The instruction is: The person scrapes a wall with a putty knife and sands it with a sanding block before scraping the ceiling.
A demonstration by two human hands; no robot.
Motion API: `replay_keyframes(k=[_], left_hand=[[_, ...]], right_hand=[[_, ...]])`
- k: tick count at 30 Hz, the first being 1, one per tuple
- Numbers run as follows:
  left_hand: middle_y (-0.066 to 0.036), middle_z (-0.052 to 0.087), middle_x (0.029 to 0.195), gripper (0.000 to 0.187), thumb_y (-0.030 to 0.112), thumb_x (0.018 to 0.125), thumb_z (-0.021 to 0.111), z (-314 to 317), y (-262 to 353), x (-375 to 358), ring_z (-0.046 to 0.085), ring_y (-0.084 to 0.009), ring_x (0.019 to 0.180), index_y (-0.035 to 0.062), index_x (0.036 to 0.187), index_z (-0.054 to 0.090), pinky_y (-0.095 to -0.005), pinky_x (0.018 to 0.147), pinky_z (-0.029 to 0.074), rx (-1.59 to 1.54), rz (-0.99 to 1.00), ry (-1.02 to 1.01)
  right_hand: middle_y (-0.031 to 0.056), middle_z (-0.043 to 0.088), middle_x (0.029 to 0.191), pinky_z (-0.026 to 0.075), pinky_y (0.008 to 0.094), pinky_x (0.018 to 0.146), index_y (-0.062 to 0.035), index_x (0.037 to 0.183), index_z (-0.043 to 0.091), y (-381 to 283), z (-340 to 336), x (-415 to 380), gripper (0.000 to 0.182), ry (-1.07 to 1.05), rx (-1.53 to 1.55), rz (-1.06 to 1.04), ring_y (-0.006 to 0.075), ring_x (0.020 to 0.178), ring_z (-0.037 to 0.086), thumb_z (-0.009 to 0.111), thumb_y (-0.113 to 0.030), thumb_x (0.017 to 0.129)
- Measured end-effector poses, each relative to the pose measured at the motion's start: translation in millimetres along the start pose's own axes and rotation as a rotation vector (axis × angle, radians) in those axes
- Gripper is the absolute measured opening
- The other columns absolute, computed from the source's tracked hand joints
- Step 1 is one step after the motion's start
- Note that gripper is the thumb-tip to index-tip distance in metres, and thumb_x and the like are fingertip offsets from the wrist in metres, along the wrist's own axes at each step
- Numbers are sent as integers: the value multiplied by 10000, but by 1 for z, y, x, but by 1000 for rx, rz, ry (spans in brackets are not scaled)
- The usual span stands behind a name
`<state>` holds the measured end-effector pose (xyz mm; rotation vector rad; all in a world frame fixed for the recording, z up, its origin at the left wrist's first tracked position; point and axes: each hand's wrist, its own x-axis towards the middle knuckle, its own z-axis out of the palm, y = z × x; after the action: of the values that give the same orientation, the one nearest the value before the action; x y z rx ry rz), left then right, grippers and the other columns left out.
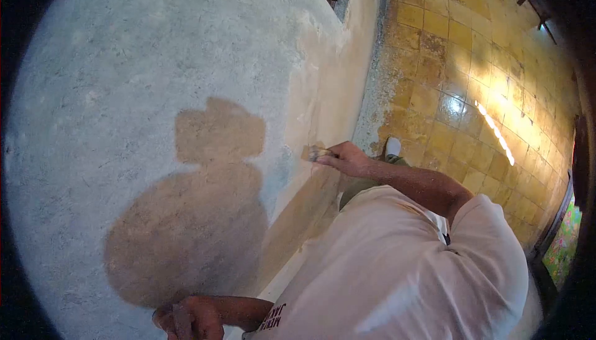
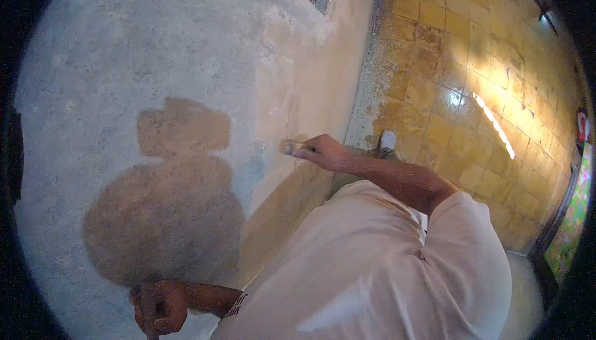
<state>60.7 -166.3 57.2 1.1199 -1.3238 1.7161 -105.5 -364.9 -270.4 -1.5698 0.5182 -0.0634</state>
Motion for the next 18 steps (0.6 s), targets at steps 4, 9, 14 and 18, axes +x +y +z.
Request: replay_keyframes(k=[4, 9, 14, 18], left_hand=[[-27, 508, 687, 295, 374, 861, 460, 14, 17, 6, 489, -153, 563, 82, 881, 497, -327, 536, 447, -365, -275, 9], [-31, 511, 690, 283, 373, 848, 467, 10, 22, 11, 497, -166, 580, 92, 864, 488, -347, 571, 454, -320, -277, -87], [-32, 511, 690, 280, 368, 845, 471, -16, -9, 2, 496, -176, 576, 89, 864, 489, -356, 586, 457, -322, -279, -60], [-37, 510, 688, 292, 371, 845, 474, 9, 17, 5, 490, -178, 571, 81, 869, 487, -355, 586, 456, -346, -325, 24]], right_hand=[[201, 583, 672, 454, 396, 639, 2, 805, 620, 37, 22, 8, 496, 82, 39, -24, 276, 614, 562, 521, -481, 867], [195, 583, 666, 453, 395, 632, -4, 825, 632, -22, 22, 25, 509, 20, 60, -31, 275, 608, 557, 510, -496, 869], [196, 592, 690, 457, 407, 639, -10, 856, 639, 5, 9, 6, 509, -25, 18, 41, 313, 637, 576, 499, -500, 873], [199, 589, 688, 450, 416, 623, -2, 853, 634, -7, 21, 16, 531, 88, 27, -57, 312, 633, 581, 496, -514, 868]])
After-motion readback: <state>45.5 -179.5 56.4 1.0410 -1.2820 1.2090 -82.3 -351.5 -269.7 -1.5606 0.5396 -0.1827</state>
